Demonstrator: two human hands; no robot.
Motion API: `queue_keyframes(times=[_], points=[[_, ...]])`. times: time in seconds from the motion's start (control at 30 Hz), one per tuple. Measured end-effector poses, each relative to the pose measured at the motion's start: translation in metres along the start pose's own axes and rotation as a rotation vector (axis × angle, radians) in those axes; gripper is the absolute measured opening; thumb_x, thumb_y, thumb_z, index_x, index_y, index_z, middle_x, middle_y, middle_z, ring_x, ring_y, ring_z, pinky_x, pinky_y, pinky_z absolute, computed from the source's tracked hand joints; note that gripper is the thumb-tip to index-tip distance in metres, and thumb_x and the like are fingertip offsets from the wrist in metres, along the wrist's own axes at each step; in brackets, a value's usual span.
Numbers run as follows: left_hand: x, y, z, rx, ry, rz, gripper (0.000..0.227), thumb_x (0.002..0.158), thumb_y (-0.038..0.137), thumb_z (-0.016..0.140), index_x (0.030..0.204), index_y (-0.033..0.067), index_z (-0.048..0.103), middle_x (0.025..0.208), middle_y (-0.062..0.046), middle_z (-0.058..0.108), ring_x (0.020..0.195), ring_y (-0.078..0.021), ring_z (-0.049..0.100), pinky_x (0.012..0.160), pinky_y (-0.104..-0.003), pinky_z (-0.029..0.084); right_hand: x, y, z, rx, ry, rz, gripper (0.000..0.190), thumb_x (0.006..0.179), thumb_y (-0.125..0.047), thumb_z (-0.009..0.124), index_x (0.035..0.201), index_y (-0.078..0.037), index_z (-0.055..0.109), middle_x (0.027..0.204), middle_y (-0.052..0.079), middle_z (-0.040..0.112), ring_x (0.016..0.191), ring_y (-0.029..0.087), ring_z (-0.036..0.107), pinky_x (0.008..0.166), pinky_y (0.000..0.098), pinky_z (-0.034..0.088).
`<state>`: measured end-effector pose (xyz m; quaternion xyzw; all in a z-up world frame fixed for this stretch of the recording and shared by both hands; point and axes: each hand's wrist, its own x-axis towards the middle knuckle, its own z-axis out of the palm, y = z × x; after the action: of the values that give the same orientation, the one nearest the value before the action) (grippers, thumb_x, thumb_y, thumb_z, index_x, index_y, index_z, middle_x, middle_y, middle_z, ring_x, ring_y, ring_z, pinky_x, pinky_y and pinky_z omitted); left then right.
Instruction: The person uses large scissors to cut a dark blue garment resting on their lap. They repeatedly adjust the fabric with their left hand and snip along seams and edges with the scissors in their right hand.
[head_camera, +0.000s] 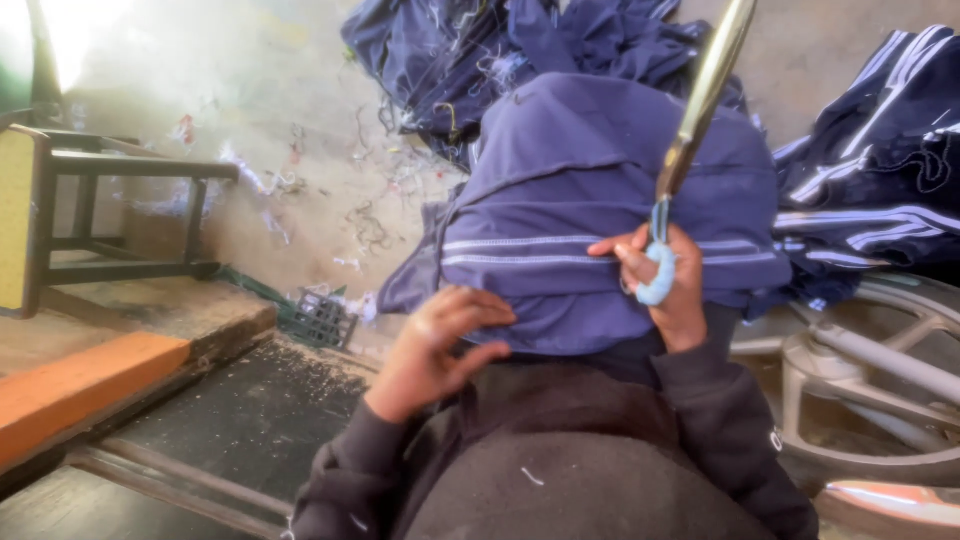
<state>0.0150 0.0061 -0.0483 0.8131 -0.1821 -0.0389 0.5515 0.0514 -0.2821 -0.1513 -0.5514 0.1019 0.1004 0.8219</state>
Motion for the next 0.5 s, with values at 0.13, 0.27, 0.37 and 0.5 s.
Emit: queue_keyframes(times=[0.13,0.27,0.37,0.5], points=[[-0.007,-0.002,0.021,0.119,-0.103,0.049,0.031,0.088,0.037,0.079,0.107,0.0117,0.074,0.106,-0.008,0.07,0.094,-0.0315,0.068,0.082,-0.043,0.054,0.0,-0.001,0.001,-0.028,0.002,-0.004,0.021,0.093,0.003,0.068,0.096,-0.003,0.048,0.093,0.036,0.071,0.04,0.006,0.045,0.04,0.0171,0.037],[-0.001,-0.006,0.036,0.172,-0.102,0.111,0.026,0.093,0.039,0.074,0.094,0.0132,0.074,0.091,-0.004,0.066,0.082,-0.0279,0.062,0.073,-0.039,0.047,-0.001,0.002,0.0,-0.031,0.004,-0.016,0.02,0.093,0.003,0.068,0.096,-0.003,0.049,0.093,0.036,0.072,0.039,0.005,0.045,0.039,0.0174,0.037],[0.006,-0.007,0.046,0.23,-0.185,0.123,0.031,0.091,0.044,0.072,0.092,0.0127,0.073,0.089,-0.004,0.062,0.082,-0.0274,0.059,0.073,-0.041,0.045,-0.002,-0.001,0.003,-0.021,0.003,-0.021,0.02,0.093,0.003,0.068,0.096,-0.003,0.049,0.093,0.036,0.072,0.039,0.005,0.045,0.04,0.017,0.036],[0.004,-0.022,0.062,0.327,-0.303,0.115,0.025,0.083,0.035,0.079,0.089,0.0121,0.073,0.087,-0.004,0.058,0.082,-0.0274,0.056,0.074,-0.042,0.043,-0.003,0.003,-0.001,-0.027,0.002,-0.03,0.02,0.093,0.001,0.068,0.096,-0.003,0.049,0.094,0.036,0.072,0.04,0.005,0.046,0.04,0.0174,0.037]])
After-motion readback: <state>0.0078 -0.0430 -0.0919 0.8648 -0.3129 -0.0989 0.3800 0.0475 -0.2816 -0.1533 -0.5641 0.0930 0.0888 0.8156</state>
